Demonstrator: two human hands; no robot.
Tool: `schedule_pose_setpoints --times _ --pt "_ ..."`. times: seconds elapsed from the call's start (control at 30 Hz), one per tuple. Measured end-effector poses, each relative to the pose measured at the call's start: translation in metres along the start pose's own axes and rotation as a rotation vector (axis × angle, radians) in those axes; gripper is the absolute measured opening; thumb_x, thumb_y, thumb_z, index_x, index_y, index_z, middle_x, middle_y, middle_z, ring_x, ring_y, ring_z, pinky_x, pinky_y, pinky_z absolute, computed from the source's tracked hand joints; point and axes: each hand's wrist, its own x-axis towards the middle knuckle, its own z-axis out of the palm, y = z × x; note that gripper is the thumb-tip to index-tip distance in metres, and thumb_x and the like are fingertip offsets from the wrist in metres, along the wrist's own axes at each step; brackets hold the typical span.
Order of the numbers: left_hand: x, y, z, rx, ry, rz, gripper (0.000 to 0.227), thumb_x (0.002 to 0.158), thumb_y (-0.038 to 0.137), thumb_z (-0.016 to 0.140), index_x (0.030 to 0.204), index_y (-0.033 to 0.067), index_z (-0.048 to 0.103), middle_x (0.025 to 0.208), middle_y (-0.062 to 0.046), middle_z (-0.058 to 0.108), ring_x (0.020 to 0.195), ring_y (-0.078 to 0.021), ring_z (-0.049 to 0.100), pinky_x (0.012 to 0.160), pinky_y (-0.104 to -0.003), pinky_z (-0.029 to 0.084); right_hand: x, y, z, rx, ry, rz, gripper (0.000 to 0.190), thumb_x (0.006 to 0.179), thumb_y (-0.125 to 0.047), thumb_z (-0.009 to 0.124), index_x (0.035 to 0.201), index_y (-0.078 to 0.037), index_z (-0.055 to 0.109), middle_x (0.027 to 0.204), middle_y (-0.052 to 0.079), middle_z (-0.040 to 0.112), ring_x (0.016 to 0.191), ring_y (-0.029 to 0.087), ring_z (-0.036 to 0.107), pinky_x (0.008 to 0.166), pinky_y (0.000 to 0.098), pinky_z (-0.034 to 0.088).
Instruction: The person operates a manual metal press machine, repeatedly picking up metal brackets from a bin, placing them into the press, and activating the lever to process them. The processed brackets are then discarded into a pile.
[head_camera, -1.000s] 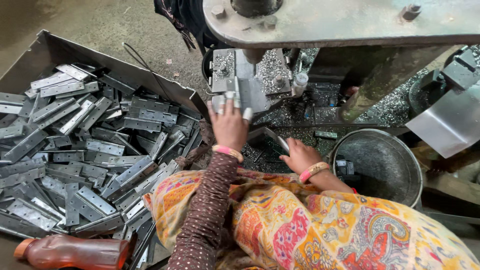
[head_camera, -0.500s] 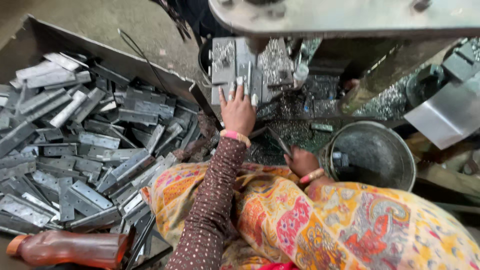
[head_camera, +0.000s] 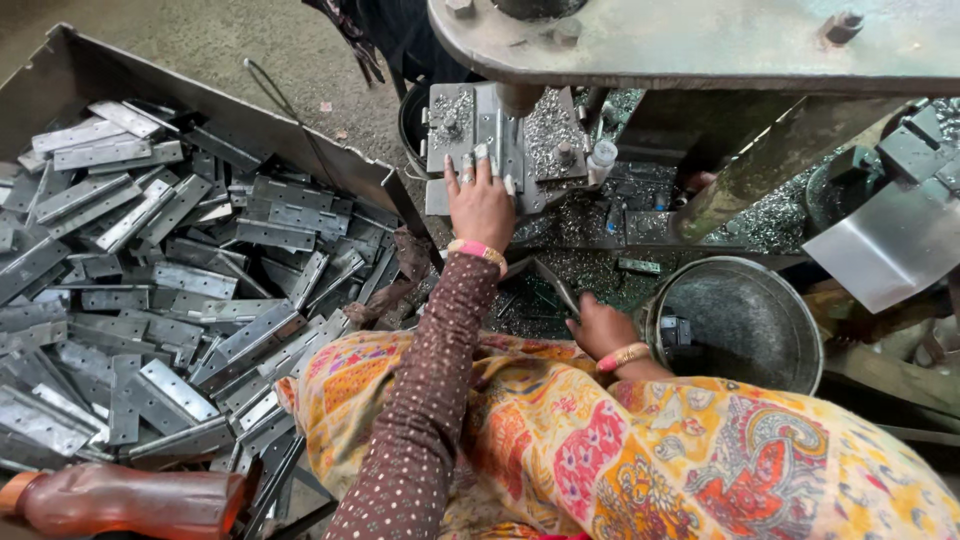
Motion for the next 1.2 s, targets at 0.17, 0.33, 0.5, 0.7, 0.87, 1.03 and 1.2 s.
schedule_pose_setpoints --times 0.17,0.33,0.5,0.7,0.87,1.03,1.2 --pt "-0.016 -0.001 0.0 -0.069 -0.049 -0.018 0.028 0.093 0.03 0.065 0.101 0.0055 0.076 0.14 -0.016 0.059 0.134 -0.033 0.052 0.125 -0.057 0.012 0.0 0.029 0.047 0.062 0.194 -0.096 0.04 0.092 -0.036 0.067 0.115 -0.005 0.057 0.08 0.024 0.072 0.073 0.045 0.072 0.067 0.0546 0.058" --pt "-0.032 0.0 -0.009 -0.073 -0.067 -0.016 0.021 0.091 0.025 0.065 0.096 0.0075 0.076 0.138 -0.015 0.061 0.133 -0.0325 0.054 0.126 -0.055 0.013 0.003 0.016 0.024 0.019 0.1 -0.106 0.041 0.091 -0.038 0.068 0.112 -0.005 0.055 0.083 0.023 0.073 0.077 0.044 0.071 0.069 0.0545 0.057" --pt "-0.04 -0.001 -0.014 -0.095 -0.007 0.011 0.023 0.092 0.023 0.063 0.1 0.0058 0.076 0.137 -0.016 0.062 0.132 -0.0314 0.055 0.126 -0.055 0.013 0.003 -0.011 -0.032 -0.114 -0.033 -0.037 0.049 0.09 -0.045 0.07 0.11 -0.004 0.054 0.085 0.021 0.073 0.08 0.041 0.072 0.07 0.0525 0.057" --pt "-0.042 0.001 -0.015 -0.082 0.031 0.014 0.025 0.09 0.023 0.063 0.101 0.0046 0.076 0.133 -0.016 0.063 0.13 -0.0312 0.057 0.126 -0.054 0.015 0.001 0.003 -0.001 -0.058 0.081 -0.055 0.047 0.091 -0.044 0.066 0.116 -0.006 0.054 0.081 0.02 0.073 0.073 0.04 0.073 0.064 0.051 0.058" --pt "-0.043 -0.001 -0.018 -0.068 -0.002 0.002 0.025 0.096 0.023 0.06 0.101 0.0034 0.075 0.137 -0.015 0.062 0.127 -0.0297 0.057 0.127 -0.054 0.016 0.001 0.028 0.046 0.005 0.238 -0.169 0.036 0.093 -0.039 0.064 0.11 -0.008 0.058 0.08 0.02 0.073 0.069 0.04 0.072 0.061 0.0509 0.058" --pt "-0.041 0.0 -0.015 -0.086 0.036 0.007 0.029 0.097 0.027 0.059 0.103 0.0034 0.075 0.136 -0.016 0.062 0.133 -0.033 0.055 0.126 -0.052 0.016 0.005 0.012 0.013 0.007 0.031 -0.061 0.045 0.09 -0.042 0.068 0.109 -0.004 0.055 0.081 0.021 0.072 0.074 0.043 0.07 0.065 0.0538 0.055" --pt "-0.021 0.007 -0.001 -0.083 -0.054 0.012 0.028 0.093 0.025 0.057 0.104 0.0068 0.075 0.144 -0.016 0.057 0.137 -0.0332 0.05 0.123 -0.055 0.014 0.007 -0.008 -0.034 -0.103 -0.037 -0.077 0.049 0.089 -0.049 0.069 0.106 -0.005 0.055 0.082 0.02 0.073 0.076 0.04 0.073 0.068 0.0506 0.058"
